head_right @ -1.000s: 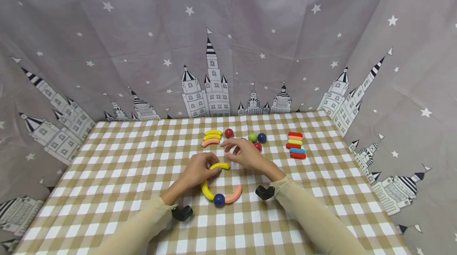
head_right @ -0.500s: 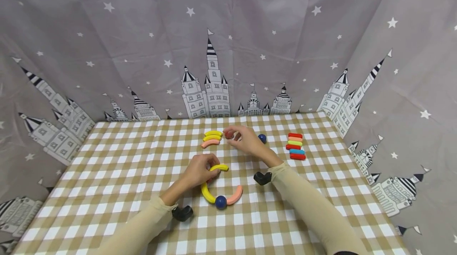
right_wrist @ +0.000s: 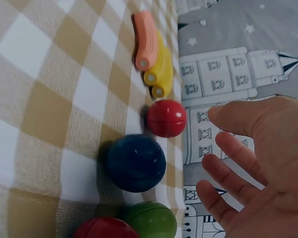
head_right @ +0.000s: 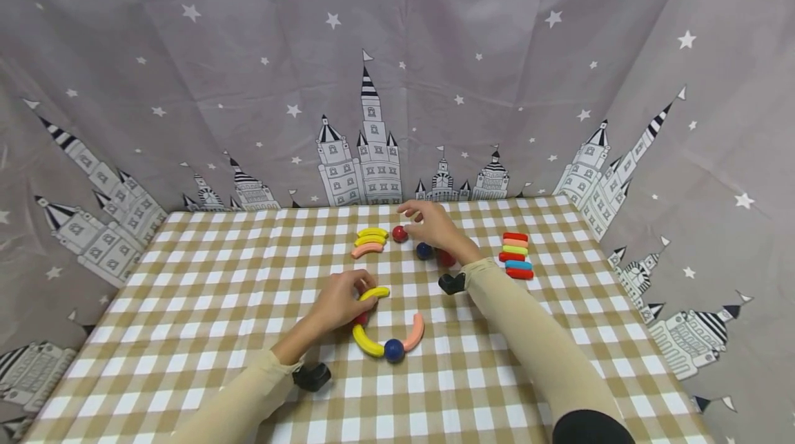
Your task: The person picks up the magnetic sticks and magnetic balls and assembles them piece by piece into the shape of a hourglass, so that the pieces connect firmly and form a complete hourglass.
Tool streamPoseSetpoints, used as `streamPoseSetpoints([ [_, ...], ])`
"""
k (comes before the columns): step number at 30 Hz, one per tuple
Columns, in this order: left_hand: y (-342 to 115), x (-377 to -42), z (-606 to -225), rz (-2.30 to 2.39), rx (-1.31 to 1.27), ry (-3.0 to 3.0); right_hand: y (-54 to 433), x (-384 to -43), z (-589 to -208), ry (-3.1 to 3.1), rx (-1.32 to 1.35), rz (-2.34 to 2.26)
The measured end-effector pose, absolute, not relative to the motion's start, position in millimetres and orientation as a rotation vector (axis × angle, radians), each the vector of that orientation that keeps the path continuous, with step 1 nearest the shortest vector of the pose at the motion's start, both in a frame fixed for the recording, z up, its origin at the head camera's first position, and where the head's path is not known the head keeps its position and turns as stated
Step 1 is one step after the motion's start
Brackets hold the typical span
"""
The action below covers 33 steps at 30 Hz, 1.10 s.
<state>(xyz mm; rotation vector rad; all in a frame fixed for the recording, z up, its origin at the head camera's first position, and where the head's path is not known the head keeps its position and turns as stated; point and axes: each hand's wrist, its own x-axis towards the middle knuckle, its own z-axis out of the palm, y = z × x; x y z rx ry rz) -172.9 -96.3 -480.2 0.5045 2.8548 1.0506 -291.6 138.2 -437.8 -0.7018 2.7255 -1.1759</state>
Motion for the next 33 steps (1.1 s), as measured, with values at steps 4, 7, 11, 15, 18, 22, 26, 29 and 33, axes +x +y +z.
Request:
streamPoseSetpoints([
  [4, -100, -172, -481, 1.05, 0.493, 2.829, 138, -301, -439, 2.676, -0.673, -1.119],
  [7, -101, -172, -480, 1.051, 0.502, 2.825, 137, -306, -439, 2.634, -0.677, -1.052],
  [11, -101, -172, -478, 1.053, 0.51, 2.816, 134, -311, -442, 2.618, -0.712, -0.98],
  [15, -101, -171, -477, 1.034, 0.516, 2.806, 131, -312, -445, 2.63, -0.741, -0.94],
  [18, -101, -171, -477, 1.02, 0.508, 2.803, 130, -312, -449, 2.642, -0.744, -0.925],
  [22, -102, -171, -476, 1.016, 0.498, 2.797, 128, -313, -453, 2.66, -0.731, -0.915],
  [26, -101, -172, -476, 1.007, 0.504, 2.791, 127, -314, -456, 2.68, -0.755, -0.885],
  [29, -100, -173, -476, 1.02, 0.512, 2.775, 125, -314, -457, 2.697, -0.772, -0.862],
  [33, -99, -173, -476, 1.021, 0.522, 2.778, 124, -314, -459, 2.712, -0.781, -0.86],
])
